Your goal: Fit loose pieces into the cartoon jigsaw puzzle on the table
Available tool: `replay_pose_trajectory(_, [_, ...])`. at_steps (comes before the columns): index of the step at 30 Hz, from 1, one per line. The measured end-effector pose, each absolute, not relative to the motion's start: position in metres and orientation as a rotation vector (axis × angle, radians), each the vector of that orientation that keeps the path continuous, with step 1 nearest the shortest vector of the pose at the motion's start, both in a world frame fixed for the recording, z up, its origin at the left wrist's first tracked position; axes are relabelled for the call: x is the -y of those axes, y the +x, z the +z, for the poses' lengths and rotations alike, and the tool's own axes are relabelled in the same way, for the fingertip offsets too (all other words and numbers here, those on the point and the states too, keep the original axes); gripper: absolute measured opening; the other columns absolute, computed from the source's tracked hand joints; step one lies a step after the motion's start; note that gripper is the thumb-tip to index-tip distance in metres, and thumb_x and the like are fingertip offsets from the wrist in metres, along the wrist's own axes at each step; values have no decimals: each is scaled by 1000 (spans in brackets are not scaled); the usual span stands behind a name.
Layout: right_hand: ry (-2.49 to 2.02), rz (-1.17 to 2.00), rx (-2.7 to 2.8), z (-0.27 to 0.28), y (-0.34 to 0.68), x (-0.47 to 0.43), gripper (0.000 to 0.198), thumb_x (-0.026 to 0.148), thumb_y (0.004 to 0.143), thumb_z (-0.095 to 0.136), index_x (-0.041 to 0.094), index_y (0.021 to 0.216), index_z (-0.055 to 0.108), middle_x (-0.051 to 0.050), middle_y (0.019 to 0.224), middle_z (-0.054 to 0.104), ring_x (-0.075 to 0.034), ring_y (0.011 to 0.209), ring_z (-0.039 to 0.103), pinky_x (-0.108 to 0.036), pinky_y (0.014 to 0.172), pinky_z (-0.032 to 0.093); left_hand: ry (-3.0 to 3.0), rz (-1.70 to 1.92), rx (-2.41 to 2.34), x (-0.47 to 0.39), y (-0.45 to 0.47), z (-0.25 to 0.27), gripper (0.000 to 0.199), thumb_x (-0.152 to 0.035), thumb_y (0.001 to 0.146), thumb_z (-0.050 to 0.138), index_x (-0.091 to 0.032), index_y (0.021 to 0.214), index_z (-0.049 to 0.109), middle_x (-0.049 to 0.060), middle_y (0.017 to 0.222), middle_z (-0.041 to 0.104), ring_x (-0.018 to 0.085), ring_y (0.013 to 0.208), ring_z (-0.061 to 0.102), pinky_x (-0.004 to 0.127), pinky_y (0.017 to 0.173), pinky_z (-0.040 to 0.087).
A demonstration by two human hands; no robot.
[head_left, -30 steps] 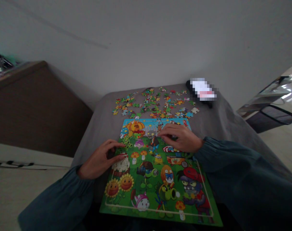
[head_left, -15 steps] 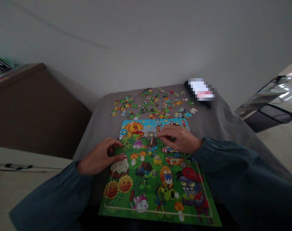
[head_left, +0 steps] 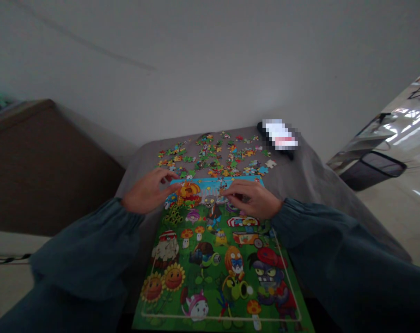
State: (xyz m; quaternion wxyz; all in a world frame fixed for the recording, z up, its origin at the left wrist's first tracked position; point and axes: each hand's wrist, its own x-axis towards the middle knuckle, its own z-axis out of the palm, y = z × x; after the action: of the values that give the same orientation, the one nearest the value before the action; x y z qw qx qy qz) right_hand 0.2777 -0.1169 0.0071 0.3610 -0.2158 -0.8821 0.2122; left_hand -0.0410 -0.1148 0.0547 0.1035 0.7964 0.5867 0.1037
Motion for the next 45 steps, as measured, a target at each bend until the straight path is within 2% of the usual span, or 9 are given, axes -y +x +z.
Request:
replay_pose_trajectory(7, [-906, 281, 2002, 12, 301, 86, 15, 17, 89, 54, 17, 95, 67, -3, 79, 63, -12, 64, 53, -28, 66, 46, 2466, 397, -1769, 48, -27, 0, 46, -52, 83, 53, -18, 110, 70, 13, 126, 62, 32, 121, 54, 48, 107, 38])
replay_pose_trajectory(13, [-1178, 149, 2012, 1, 321, 55, 23, 17, 89, 53, 15, 108, 66, -8, 96, 66, -17, 79, 58, -35, 80, 47, 2460, 568, -1773, 44, -38, -16, 39, -51, 85, 49, -20, 92, 72, 11, 116, 67, 30, 112, 60, 46, 103, 43])
replay_pose_trajectory(16, [-1303, 128, 2168, -9, 315, 50, 24, 32, 91, 59, 17, 107, 68, -10, 105, 66, -25, 101, 56, -42, 93, 42, 2477, 625, -1760, 42, -36, -16, 37, -48, 85, 48, -20, 90, 72, 12, 111, 69, 32, 109, 61, 50, 101, 42])
replay_pose_trajectory(19, [-1455, 118, 2207, -13, 300, 48, 34, 50, 86, 63, 22, 104, 71, -9, 112, 64, -31, 112, 49, -47, 94, 40, 2502, 679, -1742, 43, -31, -15, 38, -48, 87, 47, -19, 92, 72, 13, 111, 69, 34, 108, 61, 52, 99, 42])
replay_pose_trajectory(25, [-1591, 162, 2111, -12, 292, 42, 25, 40, 86, 66, 22, 102, 70, -9, 113, 65, -31, 113, 49, -48, 93, 38, 2571, 746, -1657, 54, -29, -2, 38, -46, 91, 44, -20, 94, 71, 11, 110, 69, 29, 108, 61, 45, 101, 42])
replay_pose_trajectory(30, [-1560, 59, 2064, -11, 295, 44, 45, 39, 88, 62, 20, 128, 58, -12, 123, 60, -32, 113, 48, -47, 93, 37, 2588, 510, -1502, 66, -42, 8, 42, -49, 90, 42, -20, 98, 72, 11, 103, 71, 29, 99, 65, 43, 92, 48])
replay_pose_trajectory(34, [-1453, 82, 2205, -11, 287, 46, 33, 46, 89, 61, 25, 114, 68, -8, 120, 62, -32, 116, 45, -47, 93, 36, 2603, 336, -1377, 73, -40, 8, 45, -50, 91, 40, -21, 100, 73, 10, 103, 71, 27, 96, 65, 40, 88, 50])
replay_pose_trajectory(40, [-1410, 279, 2150, -3, 284, 35, 21, 33, 79, 76, 19, 94, 71, -9, 103, 68, -30, 110, 51, -47, 94, 37, 2590, 326, -1323, 81, -29, 21, 48, -54, 92, 38, -23, 102, 73, 10, 106, 71, 27, 99, 64, 42, 90, 50])
replay_pose_trajectory(45, [-1168, 552, 2088, 22, 271, 60, 8, 26, 88, 67, 18, 86, 67, -1, 83, 69, -13, 75, 59, -29, 74, 47, 2413, 535, -1361, 110, -9, 46, 51, -61, 92, 42, -22, 113, 67, 7, 110, 71, 23, 95, 66, 36, 88, 52])
